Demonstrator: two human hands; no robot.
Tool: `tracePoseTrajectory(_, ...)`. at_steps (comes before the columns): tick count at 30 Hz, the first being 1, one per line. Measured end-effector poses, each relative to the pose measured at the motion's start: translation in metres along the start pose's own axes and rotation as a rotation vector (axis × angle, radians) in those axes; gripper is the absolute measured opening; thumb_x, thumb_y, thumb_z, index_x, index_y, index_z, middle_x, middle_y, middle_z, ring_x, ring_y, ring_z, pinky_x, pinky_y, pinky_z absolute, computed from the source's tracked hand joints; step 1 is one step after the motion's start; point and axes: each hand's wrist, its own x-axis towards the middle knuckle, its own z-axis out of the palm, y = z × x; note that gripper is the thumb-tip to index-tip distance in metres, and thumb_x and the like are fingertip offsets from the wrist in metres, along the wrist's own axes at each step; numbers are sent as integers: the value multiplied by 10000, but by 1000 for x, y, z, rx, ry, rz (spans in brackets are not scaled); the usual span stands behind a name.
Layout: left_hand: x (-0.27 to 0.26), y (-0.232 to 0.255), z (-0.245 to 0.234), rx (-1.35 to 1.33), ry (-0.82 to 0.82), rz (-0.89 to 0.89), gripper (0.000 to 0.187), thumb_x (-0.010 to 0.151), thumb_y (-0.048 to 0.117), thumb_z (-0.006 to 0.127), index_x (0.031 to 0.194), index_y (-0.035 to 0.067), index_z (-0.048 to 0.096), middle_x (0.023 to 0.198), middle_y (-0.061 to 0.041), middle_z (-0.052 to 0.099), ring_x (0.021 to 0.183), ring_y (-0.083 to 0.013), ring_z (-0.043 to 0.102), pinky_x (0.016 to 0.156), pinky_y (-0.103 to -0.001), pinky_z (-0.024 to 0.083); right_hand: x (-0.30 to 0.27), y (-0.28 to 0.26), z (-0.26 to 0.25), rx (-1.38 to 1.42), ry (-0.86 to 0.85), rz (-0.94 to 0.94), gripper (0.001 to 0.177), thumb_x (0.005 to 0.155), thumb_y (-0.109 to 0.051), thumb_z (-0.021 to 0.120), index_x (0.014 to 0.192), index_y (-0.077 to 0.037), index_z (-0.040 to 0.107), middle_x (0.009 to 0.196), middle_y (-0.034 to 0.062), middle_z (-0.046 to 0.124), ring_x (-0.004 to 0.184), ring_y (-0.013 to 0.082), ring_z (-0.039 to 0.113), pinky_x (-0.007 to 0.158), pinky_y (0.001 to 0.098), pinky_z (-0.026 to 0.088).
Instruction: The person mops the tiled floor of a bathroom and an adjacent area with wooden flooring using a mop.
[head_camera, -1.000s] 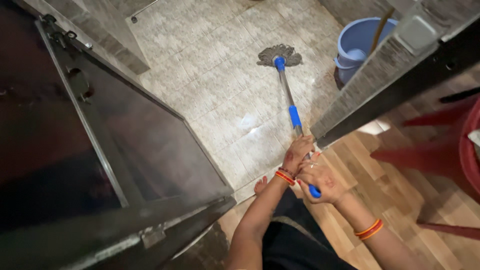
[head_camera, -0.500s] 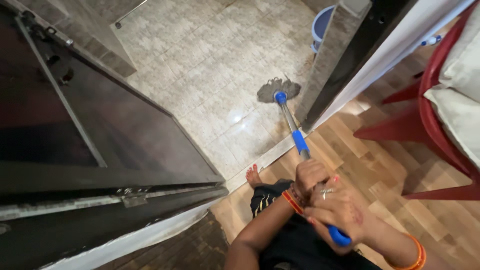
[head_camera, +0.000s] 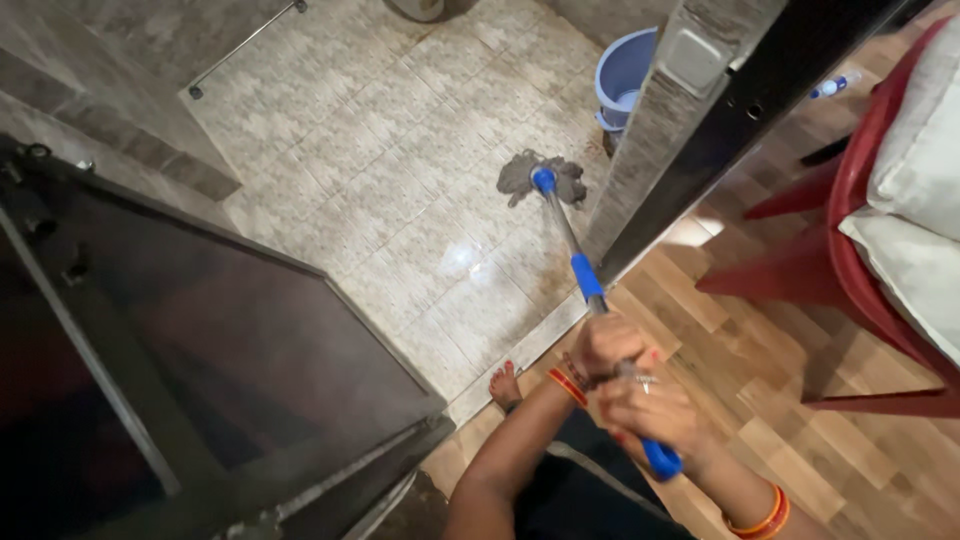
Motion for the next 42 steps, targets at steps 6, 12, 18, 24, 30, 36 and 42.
tracePoseTrajectory(6,-4,-122,-12,124,-3,-171,301,833,124,776,668,104,526,689,-104,532,691,-329,584,649,-465,443,56,55,22,-144,155,208,248,806,-3,720,1052,14,696,1085,184,719,1155,345,699,1030,440,528)
tracePoseTrajectory(12,-21,-228,-12,229,-139,-363,192,842,159,751,777,84,587,847,-107,635,909,-314,653,804,-451,505,60,136,48,-215,70,417,297,883,-85,730,1163,7,685,1245,167,700,1332,340,594,1075,427,491)
tracePoseTrajectory(18,-66,-243,3,329,-280,-469,172,886,98,613,1004,192,696,1285,-37,698,1356,-236,601,1030,-387,539,15,160,68,-257,-141,323,267,848,-106,720,1100,-23,686,1216,181,689,1288,346,584,1103,444,434)
tracePoseTrajectory(24,-78,-126,1,436,-337,-556,43,833,162,668,853,167,706,989,-3,739,1223,-239,664,903,-565,418,-5,90,38,-102,-379,204,110,828,-110,743,922,-74,699,1023,109,733,1151,310,685,999,438,508)
tracePoseTrajectory(30,-17,46,-14,433,-148,-358,104,812,238,732,762,173,667,844,-8,691,939,-219,661,788,-415,458,-16,-16,-18,-31,-259,-126,260,762,-93,739,1018,-60,713,924,142,731,862,344,728,732,434,589)
tracePoseTrajectory(36,17,141,-20,352,-96,-147,224,800,228,791,684,147,617,666,-23,585,714,-233,560,662,-395,411,-12,-84,-81,369,-434,-437,275,926,-151,657,1145,13,685,937,109,650,896,323,710,894,467,627)
tracePoseTrajectory(42,29,119,-13,179,53,-83,383,763,183,814,582,113,484,594,-62,477,601,-267,478,603,-404,370,21,-92,-87,452,-480,-370,280,1066,-276,552,1075,-17,657,1038,125,676,1029,340,743,911,448,622)
